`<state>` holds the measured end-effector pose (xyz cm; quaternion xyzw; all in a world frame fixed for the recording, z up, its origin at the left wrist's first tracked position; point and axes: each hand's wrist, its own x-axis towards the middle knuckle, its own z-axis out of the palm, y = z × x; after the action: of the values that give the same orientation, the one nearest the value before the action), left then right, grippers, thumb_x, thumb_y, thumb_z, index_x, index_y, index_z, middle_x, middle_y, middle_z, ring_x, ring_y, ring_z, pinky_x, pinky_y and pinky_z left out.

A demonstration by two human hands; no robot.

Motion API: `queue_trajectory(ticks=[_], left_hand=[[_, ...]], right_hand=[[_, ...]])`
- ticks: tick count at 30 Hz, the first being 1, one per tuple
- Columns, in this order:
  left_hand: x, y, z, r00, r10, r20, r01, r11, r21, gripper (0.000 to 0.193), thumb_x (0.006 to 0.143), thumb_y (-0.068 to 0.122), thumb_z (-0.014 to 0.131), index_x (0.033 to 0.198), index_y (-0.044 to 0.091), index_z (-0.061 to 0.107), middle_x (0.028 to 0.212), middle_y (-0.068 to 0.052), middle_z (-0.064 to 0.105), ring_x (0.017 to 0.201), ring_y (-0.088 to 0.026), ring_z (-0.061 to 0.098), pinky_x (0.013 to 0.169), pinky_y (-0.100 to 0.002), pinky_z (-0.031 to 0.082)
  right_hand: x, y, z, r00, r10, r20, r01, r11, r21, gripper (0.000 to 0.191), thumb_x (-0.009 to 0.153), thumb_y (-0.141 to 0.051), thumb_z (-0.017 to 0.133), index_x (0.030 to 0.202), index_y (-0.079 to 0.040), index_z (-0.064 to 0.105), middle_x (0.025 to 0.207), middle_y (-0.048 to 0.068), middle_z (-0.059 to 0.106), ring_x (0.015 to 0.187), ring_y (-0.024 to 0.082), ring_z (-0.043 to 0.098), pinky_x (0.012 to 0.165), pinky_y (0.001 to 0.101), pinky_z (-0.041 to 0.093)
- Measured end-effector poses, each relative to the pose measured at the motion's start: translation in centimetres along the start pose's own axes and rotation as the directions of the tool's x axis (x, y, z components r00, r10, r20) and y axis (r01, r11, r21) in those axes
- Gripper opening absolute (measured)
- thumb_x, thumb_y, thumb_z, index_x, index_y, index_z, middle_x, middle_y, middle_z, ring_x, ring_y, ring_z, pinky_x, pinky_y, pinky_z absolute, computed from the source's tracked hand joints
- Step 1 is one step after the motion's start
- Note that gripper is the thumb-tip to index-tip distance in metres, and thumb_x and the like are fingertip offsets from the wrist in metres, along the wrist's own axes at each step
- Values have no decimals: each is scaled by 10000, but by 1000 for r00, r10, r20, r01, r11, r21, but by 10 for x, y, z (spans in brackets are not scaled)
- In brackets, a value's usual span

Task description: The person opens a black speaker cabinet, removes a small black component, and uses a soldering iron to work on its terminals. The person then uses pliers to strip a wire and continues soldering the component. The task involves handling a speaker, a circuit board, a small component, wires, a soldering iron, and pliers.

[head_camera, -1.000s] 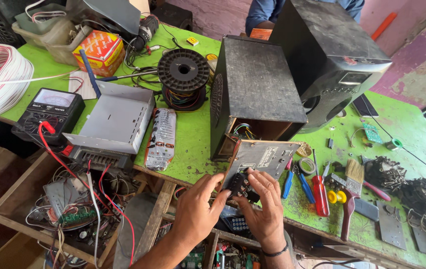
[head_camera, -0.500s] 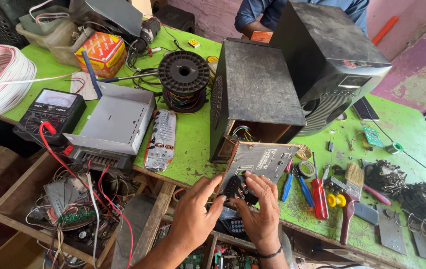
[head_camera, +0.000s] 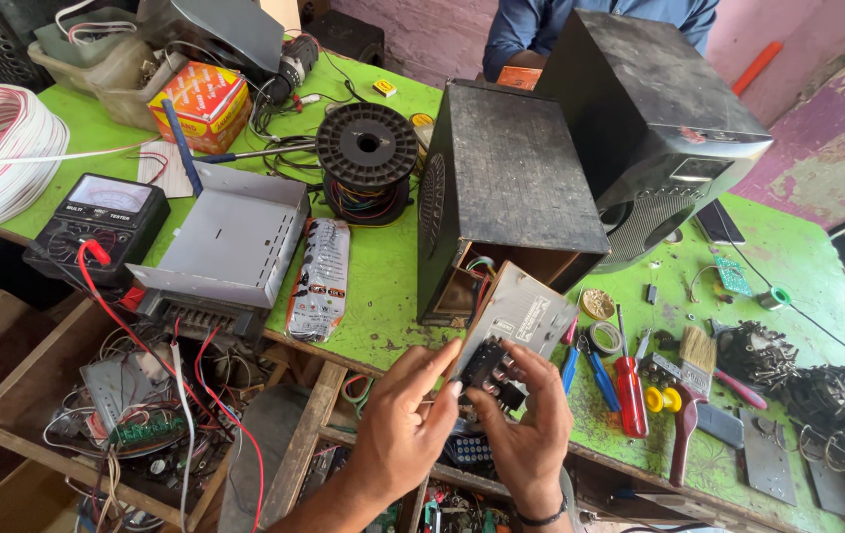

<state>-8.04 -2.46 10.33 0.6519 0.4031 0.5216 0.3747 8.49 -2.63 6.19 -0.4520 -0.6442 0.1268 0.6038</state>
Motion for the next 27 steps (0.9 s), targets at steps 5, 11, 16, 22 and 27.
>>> queue_trajectory(ticks=[5, 11, 16, 22, 27], left_hand=[[24, 10, -1, 959, 284, -16, -274, 936, 221, 370, 952, 15, 615, 1320, 0, 644, 951, -130, 654, 812, -267, 674, 721, -354, 537], [74, -1, -32, 972, 232, -25, -227, 965, 129, 225, 984, 52, 629, 1201, 27, 681, 1060, -115, 759, 957, -213, 750, 800, -303, 582], [79, -17, -38, 998, 65, 11, -64, 998, -21, 208, 971, 81, 672, 1168, 23, 709, 1065, -90, 801, 897, -117, 751, 741, -256, 589], [77, -34, -25, 998, -8, 65, 25, 965, -262, 370, 938, 10, 661, 1307, 18, 630, 1211, -71, 751, 976, -59, 680, 740, -229, 553], [77, -37, -34, 984, 21, 177, 41, 940, -340, 473, 954, -14, 609, 1417, 36, 527, 1288, -92, 720, 1054, -98, 691, 844, -252, 585]], right_hand=[[-1, -1, 9, 963, 268, -18, -244, 902, 357, 670, 832, -6, 780, 1429, 51, 481, 1310, 104, 590, 1201, 181, 599, 1018, 315, 512], [8, 5, 23, 896, 444, 32, -306, 562, 768, 484, 968, 25, 665, 1423, 40, 502, 1286, 208, 585, 1084, 234, 660, 985, 378, 570], [14, -7, 20, 889, 458, 11, -241, 446, 862, 558, 916, 58, 634, 1432, -95, 485, 1369, 189, 565, 1030, 241, 671, 893, 356, 555], [31, -14, 10, 921, 380, -87, -217, 685, 696, 450, 964, -12, 606, 1405, -48, 524, 1329, 217, 646, 991, 261, 703, 823, 346, 598], [54, -16, 0, 965, -229, 130, 260, 907, -330, 443, 879, -18, 760, 1290, -53, 599, 1334, 157, 649, 1101, 273, 697, 887, 325, 585]])
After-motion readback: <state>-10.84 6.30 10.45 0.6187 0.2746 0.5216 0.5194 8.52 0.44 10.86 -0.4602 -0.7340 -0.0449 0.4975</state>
